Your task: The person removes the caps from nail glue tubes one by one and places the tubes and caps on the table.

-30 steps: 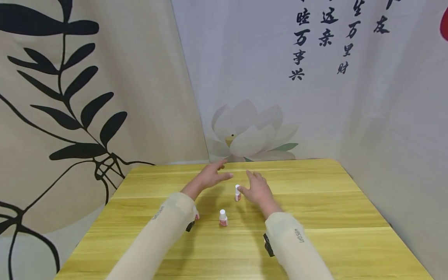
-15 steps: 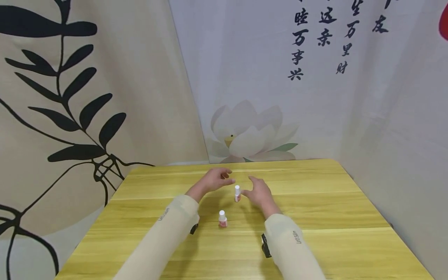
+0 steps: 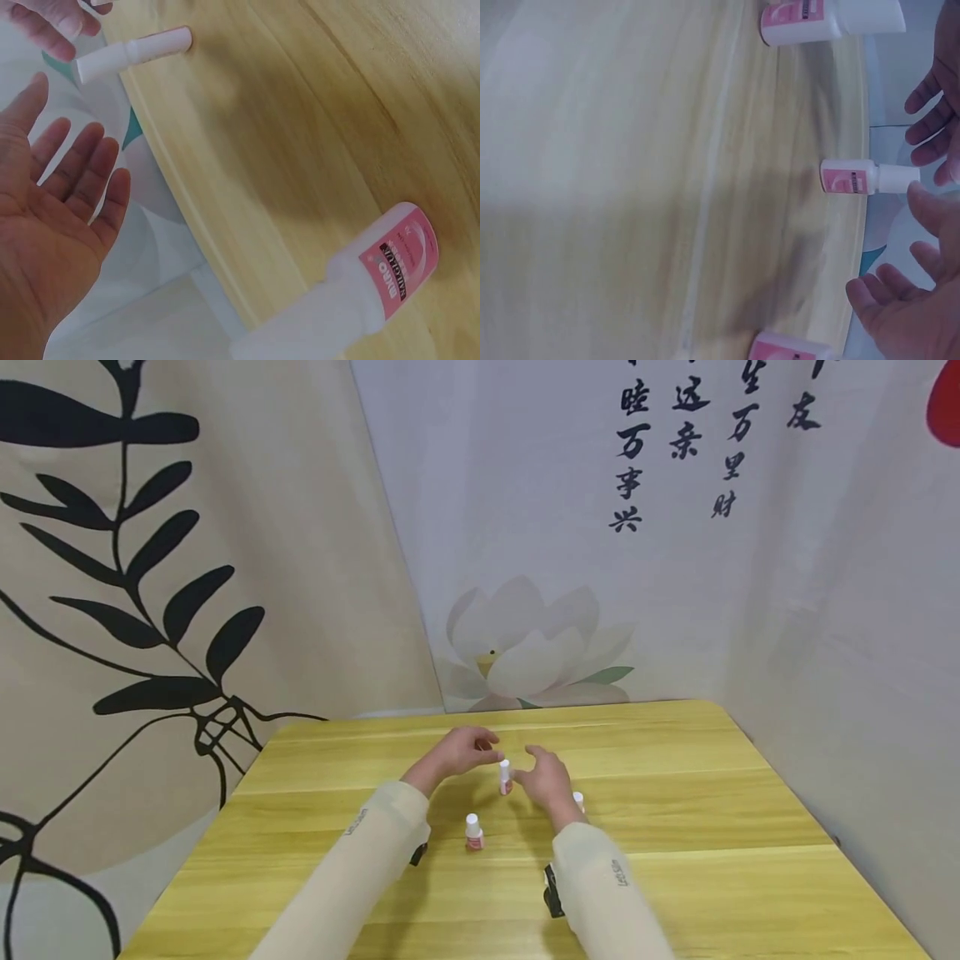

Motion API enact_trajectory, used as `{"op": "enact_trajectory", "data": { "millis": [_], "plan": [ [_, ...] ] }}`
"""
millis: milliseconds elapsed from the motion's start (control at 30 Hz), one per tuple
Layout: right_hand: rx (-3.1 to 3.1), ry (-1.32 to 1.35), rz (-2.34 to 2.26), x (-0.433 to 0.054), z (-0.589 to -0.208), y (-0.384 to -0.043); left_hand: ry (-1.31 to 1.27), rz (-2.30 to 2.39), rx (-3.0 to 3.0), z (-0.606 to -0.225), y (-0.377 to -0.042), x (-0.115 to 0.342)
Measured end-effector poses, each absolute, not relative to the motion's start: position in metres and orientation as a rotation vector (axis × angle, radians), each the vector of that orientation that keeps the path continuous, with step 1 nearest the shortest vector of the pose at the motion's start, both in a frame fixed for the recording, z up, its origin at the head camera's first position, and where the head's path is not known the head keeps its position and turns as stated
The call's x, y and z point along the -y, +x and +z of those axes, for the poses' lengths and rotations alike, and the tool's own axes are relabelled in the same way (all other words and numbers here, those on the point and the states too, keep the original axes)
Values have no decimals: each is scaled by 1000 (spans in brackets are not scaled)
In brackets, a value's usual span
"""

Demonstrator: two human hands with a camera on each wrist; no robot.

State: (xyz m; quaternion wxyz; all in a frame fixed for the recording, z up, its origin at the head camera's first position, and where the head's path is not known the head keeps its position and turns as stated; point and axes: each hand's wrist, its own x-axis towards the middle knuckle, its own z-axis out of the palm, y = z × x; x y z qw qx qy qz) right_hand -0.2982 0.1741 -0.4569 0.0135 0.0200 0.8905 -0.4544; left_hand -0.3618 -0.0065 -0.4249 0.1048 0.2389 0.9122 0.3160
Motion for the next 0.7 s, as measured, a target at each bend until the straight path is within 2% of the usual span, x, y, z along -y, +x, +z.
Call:
{"op": "enact_trajectory", "data": {
  "millis": [700],
  "plan": [
    [-2665,197,-1613,-171,-484,-296,705,847,-2725,-444,-370,-3]
  ]
}}
